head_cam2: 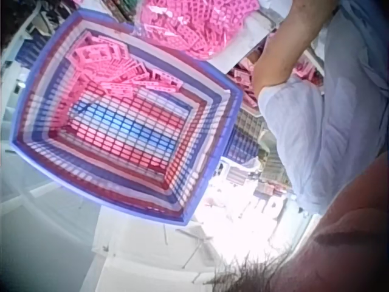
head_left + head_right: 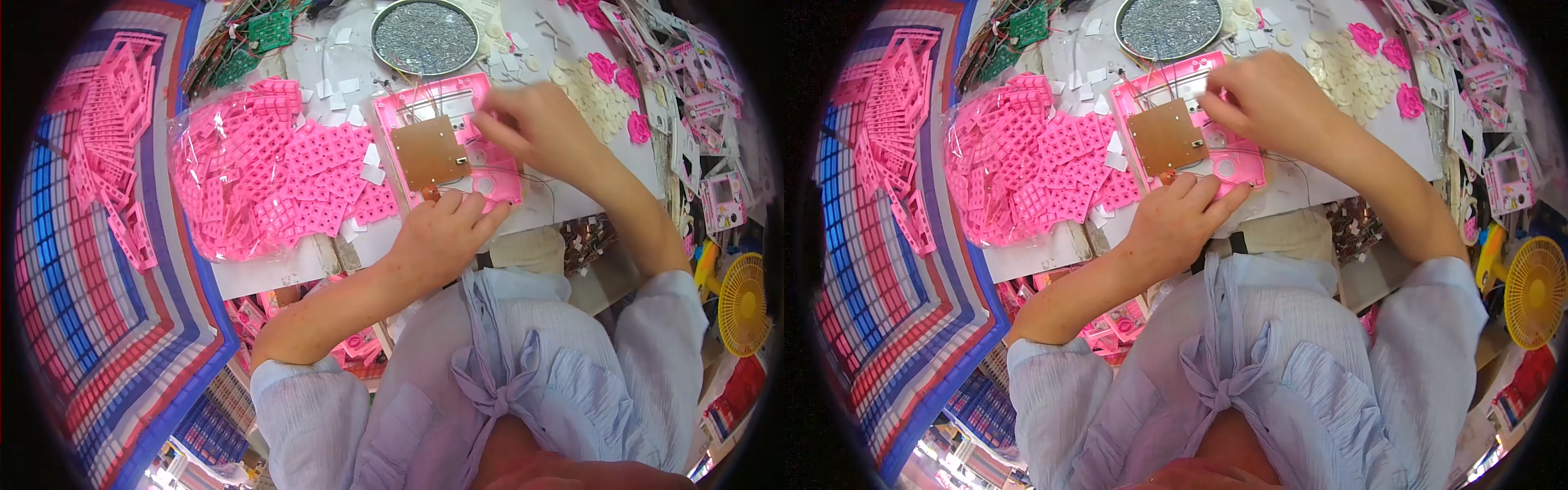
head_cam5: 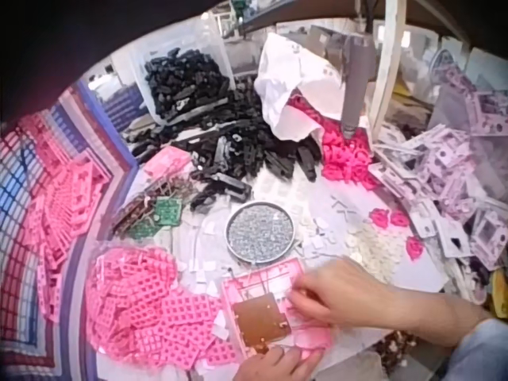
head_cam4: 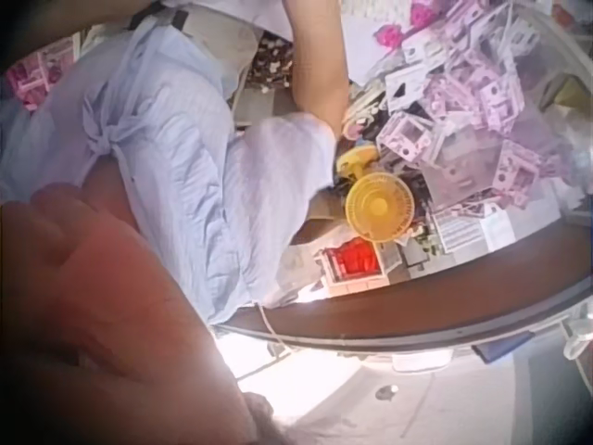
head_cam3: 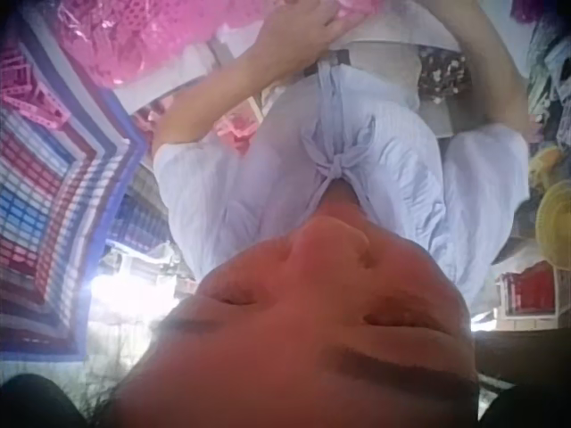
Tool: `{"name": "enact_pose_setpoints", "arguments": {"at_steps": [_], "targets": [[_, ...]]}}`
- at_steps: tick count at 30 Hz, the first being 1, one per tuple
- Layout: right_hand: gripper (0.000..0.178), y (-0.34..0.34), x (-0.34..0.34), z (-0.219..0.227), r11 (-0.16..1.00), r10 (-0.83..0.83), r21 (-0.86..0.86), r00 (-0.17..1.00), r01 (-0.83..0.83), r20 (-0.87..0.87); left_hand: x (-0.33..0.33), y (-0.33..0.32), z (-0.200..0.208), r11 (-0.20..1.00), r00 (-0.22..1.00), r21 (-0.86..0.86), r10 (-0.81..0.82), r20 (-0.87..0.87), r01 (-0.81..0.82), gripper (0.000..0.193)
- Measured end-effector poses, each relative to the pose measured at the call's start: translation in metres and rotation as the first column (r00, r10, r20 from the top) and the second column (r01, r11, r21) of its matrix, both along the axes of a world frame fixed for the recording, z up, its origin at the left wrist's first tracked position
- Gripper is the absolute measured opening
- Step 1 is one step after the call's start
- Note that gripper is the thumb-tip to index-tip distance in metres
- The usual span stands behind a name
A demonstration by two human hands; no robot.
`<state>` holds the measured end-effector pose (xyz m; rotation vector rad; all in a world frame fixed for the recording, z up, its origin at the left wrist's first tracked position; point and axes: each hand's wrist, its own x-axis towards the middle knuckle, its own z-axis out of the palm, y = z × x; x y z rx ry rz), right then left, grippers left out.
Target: The recorder is assembling pink toy calculators or electronic games by inserting components and using a glue gun to secure parts.
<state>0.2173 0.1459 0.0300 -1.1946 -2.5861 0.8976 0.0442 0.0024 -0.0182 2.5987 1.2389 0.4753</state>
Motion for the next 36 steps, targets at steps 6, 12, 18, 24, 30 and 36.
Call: {"name": "enact_pose_setpoints", "arguments": {"at_steps": [6,12,18,24,30,36], "targets": [[0.025,0.024,-0.057,-0.031,0.951,-0.037,0.308,0.984,-0.019,0.175,-0.001,0.010,0.013,0.992,0.996,-0.129,-0.001,0.091,0.012,0.051],[0.023,0.018,-0.050,-0.041,0.963,-0.146,0.214,0.984,0.165,-0.100,-0.051,0.086,0.012,0.818,0.742,-0.174,0.572,0.350,-0.548,0.009],[0.022,0.012,-0.040,-0.036,0.966,-0.241,0.022,0.927,0.258,-0.287,-0.042,0.100,-0.012,0.790,0.772,0.125,0.531,0.350,-0.601,0.013],[0.011,-0.002,-0.040,-0.057,0.962,0.065,0.270,0.920,0.045,-0.385,-0.062,0.099,-0.009,0.828,0.867,0.299,0.382,0.319,-0.475,0.014],[0.014,-0.008,-0.033,-0.053,0.851,0.425,0.426,0.879,-0.307,-0.215,-0.067,0.084,0.006,0.866,0.914,0.293,0.380,0.141,-0.405,0.012],[0.022,0.012,-0.031,-0.029,0.830,0.523,0.270,0.849,-0.488,-0.075,-0.075,0.066,-0.019,0.844,0.866,0.213,0.449,0.221,-0.492,0.012]]}}
